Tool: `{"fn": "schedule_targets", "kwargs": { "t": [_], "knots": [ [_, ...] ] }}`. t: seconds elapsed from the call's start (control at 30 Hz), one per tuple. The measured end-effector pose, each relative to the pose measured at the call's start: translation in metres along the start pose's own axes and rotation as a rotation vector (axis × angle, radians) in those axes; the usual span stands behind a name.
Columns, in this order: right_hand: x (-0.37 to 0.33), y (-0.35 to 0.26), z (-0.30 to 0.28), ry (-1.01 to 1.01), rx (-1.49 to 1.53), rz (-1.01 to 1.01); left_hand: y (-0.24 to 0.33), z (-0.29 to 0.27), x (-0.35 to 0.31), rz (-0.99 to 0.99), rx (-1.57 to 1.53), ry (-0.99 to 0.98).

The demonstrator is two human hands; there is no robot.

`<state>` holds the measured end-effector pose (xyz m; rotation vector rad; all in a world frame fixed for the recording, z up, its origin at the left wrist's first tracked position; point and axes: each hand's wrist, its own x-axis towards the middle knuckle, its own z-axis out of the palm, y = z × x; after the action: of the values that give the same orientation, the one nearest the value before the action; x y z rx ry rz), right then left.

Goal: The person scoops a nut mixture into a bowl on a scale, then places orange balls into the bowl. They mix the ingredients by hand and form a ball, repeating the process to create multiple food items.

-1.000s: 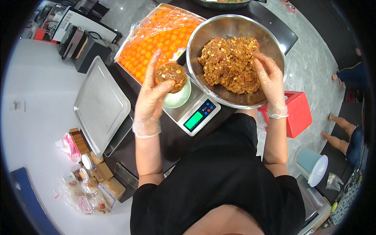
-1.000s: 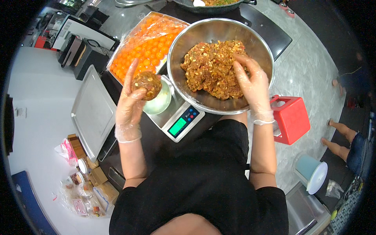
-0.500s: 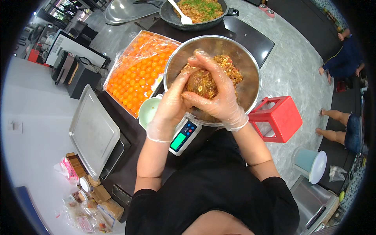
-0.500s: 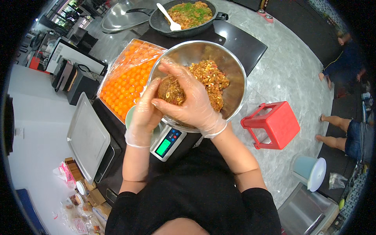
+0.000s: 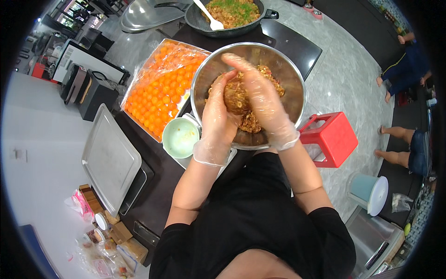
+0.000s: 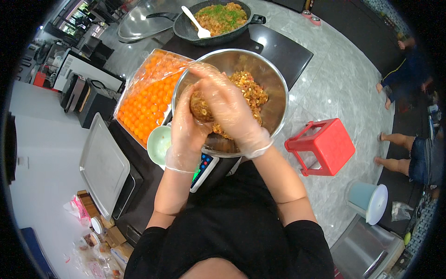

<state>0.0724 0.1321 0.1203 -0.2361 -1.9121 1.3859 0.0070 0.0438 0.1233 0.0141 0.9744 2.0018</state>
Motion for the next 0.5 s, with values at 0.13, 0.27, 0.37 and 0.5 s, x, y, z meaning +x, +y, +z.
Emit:
{"fn": "schedule_targets", "kwargs": {
  "t": [0.13, 0.27, 0.37, 0.5],
  "knots": [
    [0.006, 0.007, 0.001, -0.034, 0.108, 0.091, -0.005, -0.005, 0.005, 0.146, 0.088, 0.014],
    [0.006, 0.0, 0.0, 0.092, 0.469, 0.136, 0.0, 0.003, -0.006, 0.185, -0.116, -0.168],
    [-0.006, -0.019, 0.008, 0.172, -0.214, -0.161, -0.004, 0.006, -0.006, 0.29, -0.081, -0.28],
    [-0.007, -0.005, 0.006, 0.042, -0.004, -0.232, 0.011, -0.011, 0.016, 0.055, -0.087, -0.268]
  ]
}}
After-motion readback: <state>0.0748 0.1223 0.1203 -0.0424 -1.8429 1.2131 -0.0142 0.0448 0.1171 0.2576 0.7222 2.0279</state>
